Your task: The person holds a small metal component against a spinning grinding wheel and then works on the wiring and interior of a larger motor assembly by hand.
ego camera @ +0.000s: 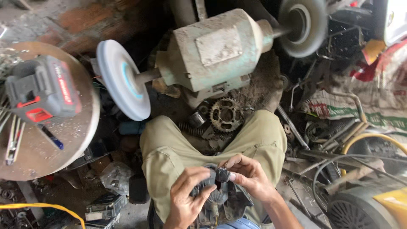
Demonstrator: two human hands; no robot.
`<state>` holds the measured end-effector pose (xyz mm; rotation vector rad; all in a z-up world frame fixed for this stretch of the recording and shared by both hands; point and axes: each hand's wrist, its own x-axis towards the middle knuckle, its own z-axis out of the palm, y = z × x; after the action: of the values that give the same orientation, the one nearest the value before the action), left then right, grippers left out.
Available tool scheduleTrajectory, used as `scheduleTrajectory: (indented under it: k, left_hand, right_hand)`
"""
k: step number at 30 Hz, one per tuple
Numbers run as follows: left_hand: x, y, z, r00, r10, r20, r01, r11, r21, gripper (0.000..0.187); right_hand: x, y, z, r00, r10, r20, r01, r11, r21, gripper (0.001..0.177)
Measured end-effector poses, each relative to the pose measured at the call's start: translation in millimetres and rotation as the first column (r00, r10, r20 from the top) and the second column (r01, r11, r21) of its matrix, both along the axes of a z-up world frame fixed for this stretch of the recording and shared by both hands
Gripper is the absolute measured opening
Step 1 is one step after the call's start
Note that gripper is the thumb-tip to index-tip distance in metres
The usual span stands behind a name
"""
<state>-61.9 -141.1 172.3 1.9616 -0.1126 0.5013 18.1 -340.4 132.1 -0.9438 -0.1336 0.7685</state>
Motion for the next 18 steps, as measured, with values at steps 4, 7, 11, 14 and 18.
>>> scheduleTrajectory:
  k: [4,7,11,14,18]
  left_hand:
    - [6,-8,13,0.988,-0.084,-0.126,0.082,0.996,-0.023,0.041]
    - [11,-15,14,0.962,-0.104,-0.254,0.083,0.992,-0.092,0.031]
    - [11,-15,14,0.929,-0.127,-0.348,0.039,0.968,-0.250,0.024]
    - [6,-12,2,0.913,-0.155,-0.377,-0.023,0.903,-0.428,0.023]
    - [2,2,-19,0.963,0.059,-0.264,-0.101,0.983,-0.150,0.011]
  right_hand:
    - [-5,-9,4,0.998,0.059,-0.025,-0.059,0.998,-0.007,0.028]
    - [-10,-10,1,0.997,0.074,0.004,-0.073,0.996,-0.041,0.031]
    - [-10,-8,3,0.997,0.068,-0.033,-0.069,0.998,-0.009,0.032]
    - [-6,-3,9,0.997,0.066,-0.045,-0.066,0.998,-0.001,0.036]
    - [-3,-5,7,0.990,0.044,-0.133,-0.050,0.998,-0.044,0.035]
